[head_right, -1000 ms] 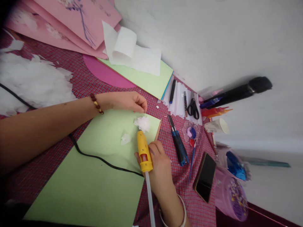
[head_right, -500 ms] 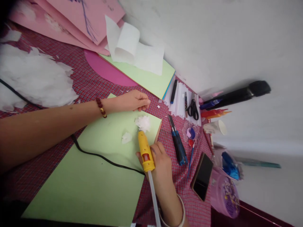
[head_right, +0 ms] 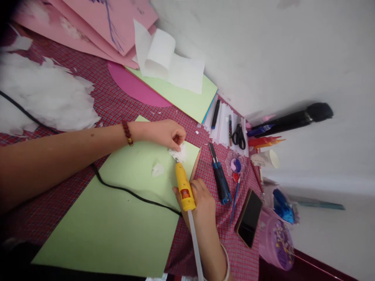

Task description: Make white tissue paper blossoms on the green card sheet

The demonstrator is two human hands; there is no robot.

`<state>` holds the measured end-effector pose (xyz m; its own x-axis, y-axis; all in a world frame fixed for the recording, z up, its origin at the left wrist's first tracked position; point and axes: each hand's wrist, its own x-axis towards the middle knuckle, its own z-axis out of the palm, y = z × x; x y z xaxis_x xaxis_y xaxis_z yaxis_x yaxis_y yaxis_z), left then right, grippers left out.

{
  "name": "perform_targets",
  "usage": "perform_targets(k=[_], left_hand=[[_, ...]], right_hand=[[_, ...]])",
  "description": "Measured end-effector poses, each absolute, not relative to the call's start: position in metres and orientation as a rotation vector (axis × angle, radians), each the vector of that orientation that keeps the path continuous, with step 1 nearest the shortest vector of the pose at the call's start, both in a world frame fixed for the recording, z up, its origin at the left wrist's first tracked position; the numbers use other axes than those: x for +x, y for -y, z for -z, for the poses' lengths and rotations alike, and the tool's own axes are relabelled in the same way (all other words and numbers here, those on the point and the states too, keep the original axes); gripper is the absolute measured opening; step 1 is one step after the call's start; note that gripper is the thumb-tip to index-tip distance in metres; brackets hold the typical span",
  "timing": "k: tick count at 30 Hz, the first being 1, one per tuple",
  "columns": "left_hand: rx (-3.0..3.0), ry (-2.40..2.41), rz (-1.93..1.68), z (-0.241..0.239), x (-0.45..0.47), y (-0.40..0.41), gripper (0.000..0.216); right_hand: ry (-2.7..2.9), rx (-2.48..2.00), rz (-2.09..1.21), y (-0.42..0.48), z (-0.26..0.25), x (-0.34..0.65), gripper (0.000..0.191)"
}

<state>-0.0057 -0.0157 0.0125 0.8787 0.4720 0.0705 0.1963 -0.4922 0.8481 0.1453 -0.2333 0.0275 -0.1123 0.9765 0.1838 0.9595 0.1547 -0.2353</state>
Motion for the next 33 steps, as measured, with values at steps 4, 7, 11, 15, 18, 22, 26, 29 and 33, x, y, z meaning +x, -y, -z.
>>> perform_targets(k=[4,7,11,15,18,22,26,29,33], left_hand=[[2.033,-0.481,-0.363,-0.009,-0.003,0.014,0.002],[1.897,-0.437,-0.332,-0.011,-0.009,0.01,0.005],[1.769,-0.484,-0.433,-0.04,-0.029,0.003,0.017],[1.703,-0.49,-0.771,-0.107,-0.05,0.013,0.018],[1.74,-0.451,-0.876,-0.16,-0.069,0.044,0.018],[1.965,-0.451,-0.844,-0.191,-0.101,0.108,0.018],[2.314,-0.615,-0.829,-0.166,-0.126,0.17,0.025],[2.39,-1.079,-0.911,-0.133,-0.146,0.192,0.025],[2.212,-1.608,-1.003,-0.106,-0.181,0.194,0.035]], right_hand=[[2.011,-1.979,-0.358,0.236,-0.037,0.146,0.031],[1.883,-2.08,-0.6,0.225,-0.053,0.154,0.032],[1.712,-1.98,-1.162,0.21,-0.08,0.172,0.033],[1.385,-1.682,-1.45,0.213,-0.096,0.169,0.044],[1.263,-1.437,-1.454,0.218,-0.098,0.146,0.044],[1.209,-1.35,-1.405,0.208,-0.102,0.102,0.037],[1.102,-1.253,-1.235,0.173,-0.114,0.049,0.031],[1.119,-1.146,-1.2,0.141,-0.118,-0.005,0.026],[1.235,-1.011,-1.205,0.132,-0.116,-0.087,0.018]])
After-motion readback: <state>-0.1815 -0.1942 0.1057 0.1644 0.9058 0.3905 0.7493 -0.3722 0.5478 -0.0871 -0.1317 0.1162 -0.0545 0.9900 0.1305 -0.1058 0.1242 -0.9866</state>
